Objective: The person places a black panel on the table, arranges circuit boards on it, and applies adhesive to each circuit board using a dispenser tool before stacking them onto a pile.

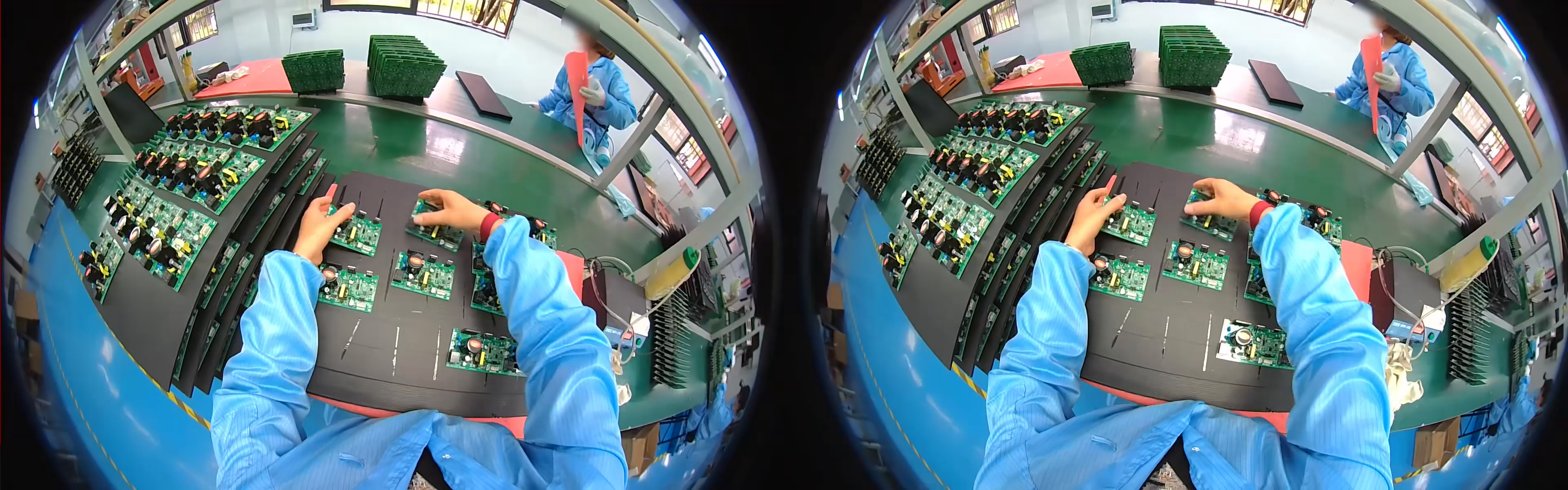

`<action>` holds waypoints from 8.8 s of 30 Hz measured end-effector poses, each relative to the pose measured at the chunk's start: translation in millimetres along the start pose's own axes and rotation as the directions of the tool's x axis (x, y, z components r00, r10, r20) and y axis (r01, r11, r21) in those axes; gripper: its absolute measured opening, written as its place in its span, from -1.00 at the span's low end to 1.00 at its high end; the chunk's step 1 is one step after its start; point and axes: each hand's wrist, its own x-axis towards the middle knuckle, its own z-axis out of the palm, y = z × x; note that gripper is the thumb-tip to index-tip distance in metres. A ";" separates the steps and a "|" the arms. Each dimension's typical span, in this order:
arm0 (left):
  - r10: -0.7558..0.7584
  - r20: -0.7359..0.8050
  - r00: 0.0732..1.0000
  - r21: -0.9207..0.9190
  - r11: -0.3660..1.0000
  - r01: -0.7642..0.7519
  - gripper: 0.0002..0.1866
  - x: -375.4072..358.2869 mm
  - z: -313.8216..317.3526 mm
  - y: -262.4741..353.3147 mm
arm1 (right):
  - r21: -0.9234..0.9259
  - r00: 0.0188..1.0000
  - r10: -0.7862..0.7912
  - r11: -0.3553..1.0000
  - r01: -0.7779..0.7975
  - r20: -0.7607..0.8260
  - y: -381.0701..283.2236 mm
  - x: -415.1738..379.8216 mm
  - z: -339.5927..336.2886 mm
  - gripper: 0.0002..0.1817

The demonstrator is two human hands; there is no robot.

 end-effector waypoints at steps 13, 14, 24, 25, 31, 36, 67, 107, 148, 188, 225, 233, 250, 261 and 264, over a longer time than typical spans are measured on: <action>0.486 0.450 0.749 0.533 0.527 -0.662 -0.58 -109.2 30.0 80.0 | -0.394 0.991 -0.029 0.919 -0.025 -0.130 -52.6 -137.1 -73.1 -0.68; 0.462 0.503 0.730 0.492 0.541 -0.682 -0.59 -118.5 39.3 85.2 | -0.390 0.990 0.041 0.916 -0.090 -0.132 -52.3 -152.0 -78.1 -0.69; 0.421 0.558 0.715 0.209 0.763 -0.612 -0.59 -126.0 171.9 50.9 | -0.520 0.979 0.043 0.842 -0.142 -0.198 -18.5 -207.2 -68.1 -0.68; 0.427 0.530 0.733 0.224 0.763 -0.607 -0.59 -121.4 182.4 49.3 | -0.608 0.980 0.014 0.782 -0.135 -0.200 -15.3 -205.8 -71.9 -0.69; 0.520 0.402 0.754 0.321 0.691 -0.648 -0.57 -68.4 242.0 50.1 | -0.680 0.904 -0.059 0.680 -0.275 -0.424 25.0 -178.3 -126.6 -0.65; 0.342 0.664 0.665 0.358 0.635 -0.685 -0.64 -59.3 252.0 42.5 | -0.628 0.929 0.024 0.731 -0.268 -0.369 66.0 -166.6 -141.9 -0.60; 0.140 0.580 0.802 -0.346 0.934 0.087 -0.39 -129.4 157.2 142.7 | -0.902 0.671 -0.695 0.422 0.093 -0.256 -104.0 -235.6 -49.5 -0.64; 0.087 0.415 0.906 -0.480 0.867 0.136 -0.41 -164.9 125.4 148.7 | -0.197 0.975 -0.180 0.968 0.152 -0.129 -97.2 -249.9 -104.3 -0.47; 0.351 0.588 0.729 -0.330 0.927 -0.180 -0.38 -162.3 194.2 127.3 | -0.477 0.938 -0.216 0.877 0.065 -0.270 -96.7 -295.4 -71.7 -0.14; 0.158 0.102 0.982 0.309 0.933 -0.183 -0.21 -61.2 276.2 20.3 | -0.722 0.964 -0.149 0.689 -0.060 -0.222 4.1 -223.6 -121.2 -0.55; 0.166 0.916 0.365 -0.395 0.523 0.755 -0.16 -235.0 111.4 122.1 | 0.267 0.884 -0.266 0.949 0.169 0.385 -146.3 -348.9 -11.7 -0.47; -0.138 0.623 0.770 -0.226 0.911 0.346 -0.65 -137.5 197.1 67.6 | -0.118 0.993 0.116 0.986 -0.116 -0.008 -15.2 -279.2 -84.0 -0.25; 0.535 0.561 0.632 0.306 0.576 -0.758 -0.55 -164.6 213.8 57.0 | -0.662 0.992 -0.114 0.740 0.119 0.051 -52.0 -331.2 -4.9 -0.60; 0.256 0.737 0.625 0.292 0.714 -0.637 -0.40 -228.3 136.3 51.9 | -0.816 0.935 -0.353 0.543 0.199 -0.007 -70.3 -357.5 34.7 -0.62; 0.215 0.681 0.700 0.203 0.862 -0.464 -0.40 -239.6 135.6 47.6 | -0.772 0.944 -0.298 0.630 0.082 -0.143 -77.7 -353.2 36.1 -0.50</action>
